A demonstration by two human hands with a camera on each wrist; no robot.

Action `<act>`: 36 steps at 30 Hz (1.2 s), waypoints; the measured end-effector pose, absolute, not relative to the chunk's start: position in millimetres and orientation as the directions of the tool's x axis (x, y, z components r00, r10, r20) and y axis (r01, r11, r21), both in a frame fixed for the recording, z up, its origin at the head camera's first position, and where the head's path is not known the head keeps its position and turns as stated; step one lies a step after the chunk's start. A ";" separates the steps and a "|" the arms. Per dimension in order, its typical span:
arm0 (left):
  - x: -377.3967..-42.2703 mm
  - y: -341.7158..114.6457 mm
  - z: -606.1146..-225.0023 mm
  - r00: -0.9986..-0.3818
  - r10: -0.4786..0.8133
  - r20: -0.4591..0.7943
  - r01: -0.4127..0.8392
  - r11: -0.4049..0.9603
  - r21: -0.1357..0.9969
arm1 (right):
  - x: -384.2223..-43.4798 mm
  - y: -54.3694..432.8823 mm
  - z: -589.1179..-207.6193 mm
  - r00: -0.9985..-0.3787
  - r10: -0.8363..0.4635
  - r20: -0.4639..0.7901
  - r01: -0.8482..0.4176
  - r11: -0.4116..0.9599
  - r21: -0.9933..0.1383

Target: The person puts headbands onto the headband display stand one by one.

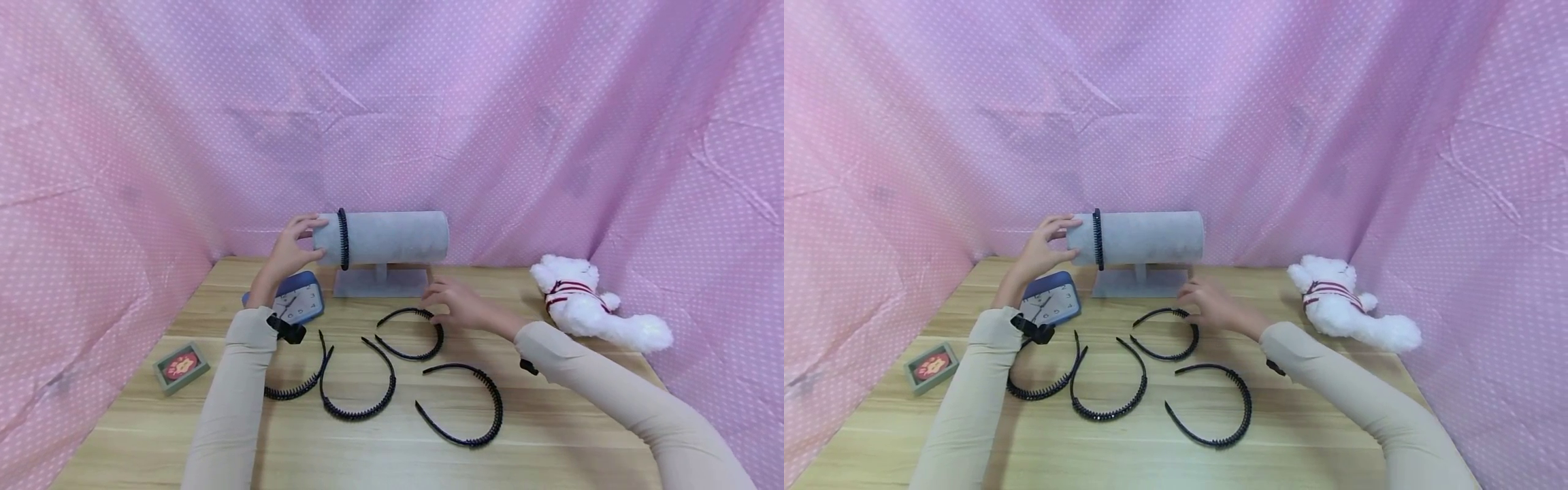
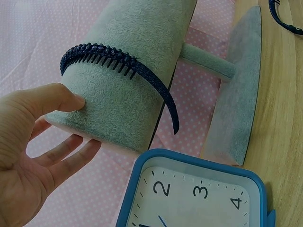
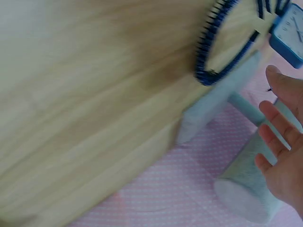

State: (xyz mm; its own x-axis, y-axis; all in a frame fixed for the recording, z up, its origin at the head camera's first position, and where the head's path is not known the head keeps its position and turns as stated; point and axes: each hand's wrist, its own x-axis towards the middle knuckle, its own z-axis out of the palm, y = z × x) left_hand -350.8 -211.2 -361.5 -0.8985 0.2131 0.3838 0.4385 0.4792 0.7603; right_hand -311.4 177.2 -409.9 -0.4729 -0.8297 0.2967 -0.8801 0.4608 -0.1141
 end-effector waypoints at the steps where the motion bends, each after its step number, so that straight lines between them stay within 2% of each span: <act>1: -350.5 -210.9 -361.4 -0.898 0.213 0.384 0.439 0.478 0.761 | -310.3 180.5 -412.6 -0.471 -0.837 0.280 -0.882 0.458 -0.114; 5: -349.7 -210.1 -361.0 -0.898 0.211 0.385 0.438 0.500 0.747 | -304.9 190.5 -420.4 -0.482 -0.849 0.218 -0.876 0.461 -0.142; 10: -349.0 -210.4 -359.9 -0.899 0.208 0.386 0.436 0.513 0.739 | -302.5 196.9 -429.7 -0.481 -0.850 0.216 -0.877 0.460 -0.141; 17: -351.8 -211.0 -362.2 -0.906 0.207 0.369 0.422 0.497 0.758 | -308.4 202.7 -443.8 -0.347 -0.892 0.290 -0.937 0.345 -0.060; 20: -352.7 -211.1 -363.6 -0.908 0.206 0.366 0.419 0.488 0.766 | -309.9 203.8 -447.3 -0.327 -0.898 0.295 -0.944 0.325 -0.058; 29: -355.3 -212.0 -366.0 -0.898 0.214 0.384 0.438 0.511 0.739 | -308.5 207.9 -452.3 -0.370 -0.891 0.262 -0.929 0.358 -0.093; 36: -352.1 -211.5 -363.9 -0.892 0.212 0.400 0.449 0.517 0.728 | -305.6 209.6 -452.9 -0.379 -0.887 0.265 -0.926 0.363 -0.108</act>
